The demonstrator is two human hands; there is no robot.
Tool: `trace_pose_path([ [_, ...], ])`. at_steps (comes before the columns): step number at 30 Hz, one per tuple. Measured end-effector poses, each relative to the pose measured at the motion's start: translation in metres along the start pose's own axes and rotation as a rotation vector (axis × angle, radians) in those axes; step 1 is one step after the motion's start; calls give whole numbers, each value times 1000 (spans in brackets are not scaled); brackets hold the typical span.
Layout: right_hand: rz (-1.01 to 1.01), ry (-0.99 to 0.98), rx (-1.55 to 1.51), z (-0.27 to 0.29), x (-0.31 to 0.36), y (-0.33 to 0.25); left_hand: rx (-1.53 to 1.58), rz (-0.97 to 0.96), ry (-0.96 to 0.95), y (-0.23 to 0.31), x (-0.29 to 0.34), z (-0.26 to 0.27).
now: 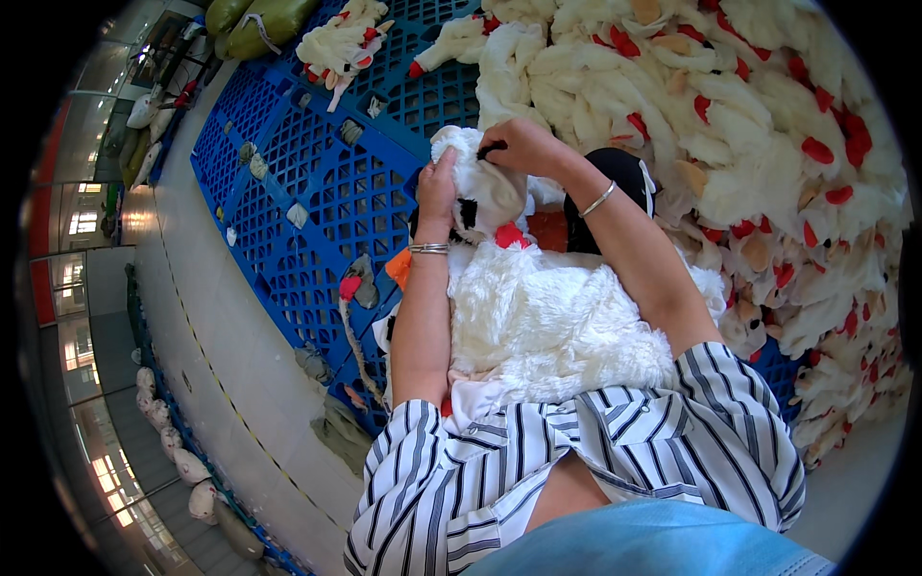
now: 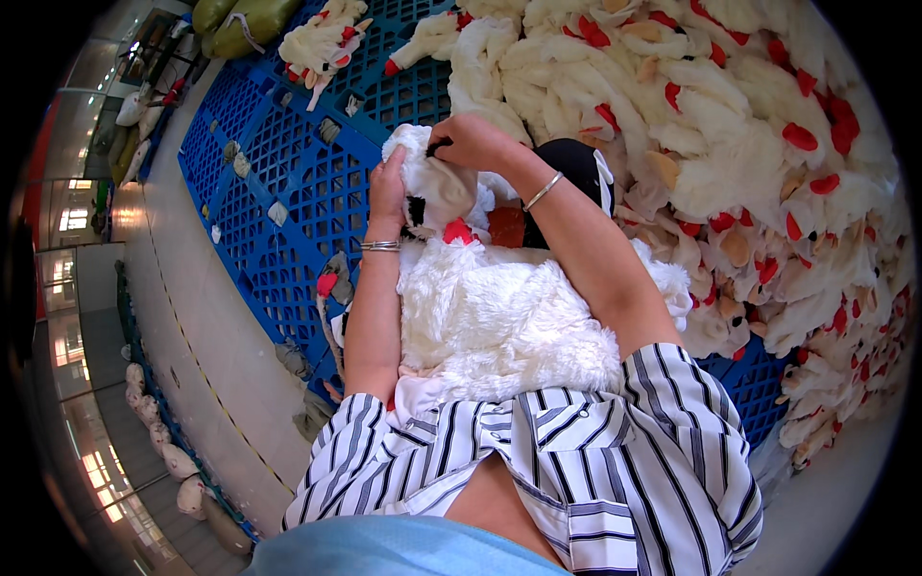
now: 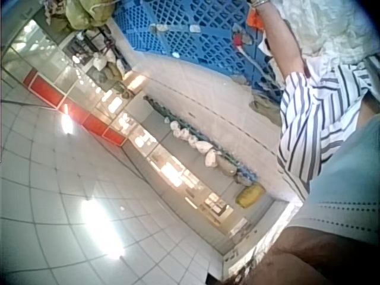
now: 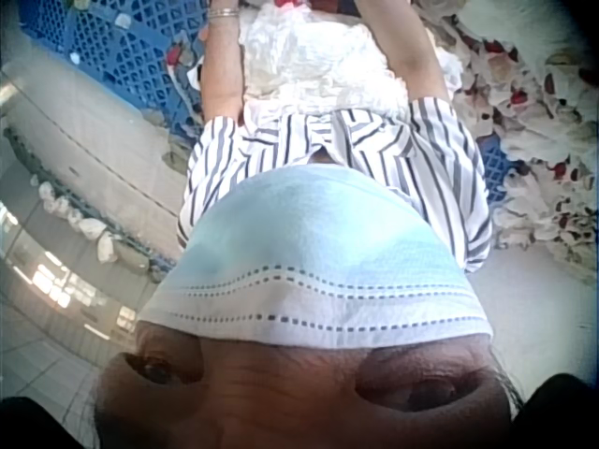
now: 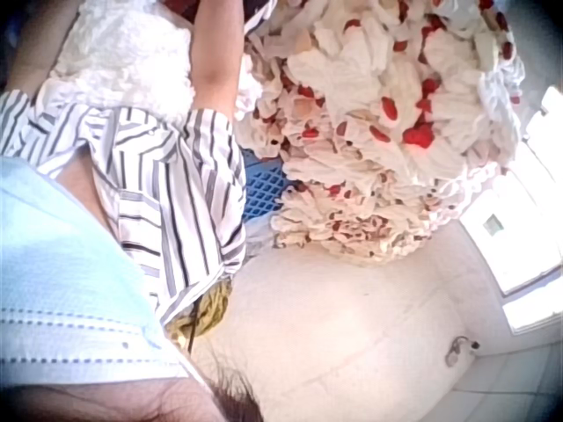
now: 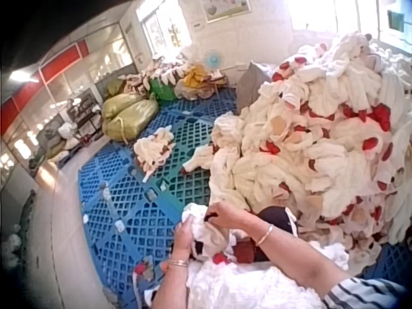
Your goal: The person sits on the floor and assembles white stuffed animal toys by hand. They repeatedly insert red fabric pieces into the head openings of the toys, then turn the toys right-side out and adjust the features. The person handles the toys one at a time from a large pile on a blue crate.
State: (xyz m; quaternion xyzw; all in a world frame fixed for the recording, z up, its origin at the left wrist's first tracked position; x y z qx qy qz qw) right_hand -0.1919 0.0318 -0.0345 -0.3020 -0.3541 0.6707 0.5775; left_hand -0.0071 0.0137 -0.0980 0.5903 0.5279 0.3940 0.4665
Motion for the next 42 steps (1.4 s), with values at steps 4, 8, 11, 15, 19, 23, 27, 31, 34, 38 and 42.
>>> trace_pose_path([
  [4,-58,277,13,18,3,1,-7,188,-220,25,18,-27],
  [8,-104,401,37,25,5,1,33,236,-410,24,21,-30],
  [11,-135,448,58,27,7,4,15,184,-412,19,17,-26],
  [15,-219,448,73,28,5,6,24,105,-376,20,18,-24],
  [19,-312,429,90,30,6,4,61,120,-331,21,18,-21],
  [23,-167,440,-37,26,4,-3,68,138,-141,13,8,-12],
  [27,33,141,23,-16,11,-30,169,202,24,-2,1,0],
  [31,-105,-12,218,-34,14,-38,194,187,36,-10,-3,10],
  [34,-131,77,226,-34,11,-32,292,220,64,-2,3,2],
  [38,-44,90,232,-46,8,-27,332,189,29,-1,3,0],
  [42,-71,-66,-55,-45,-3,-14,187,130,10,-9,-3,14],
])
Point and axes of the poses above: each hand's wrist, its own x-axis away from the middle knuckle, its own z-axis out of the back of the hand, y = z × x, the point moved 4 cm from there along -x, towards the middle knuckle, and after that the axes turned 13 degrees about -z, right-handed, at the moved point
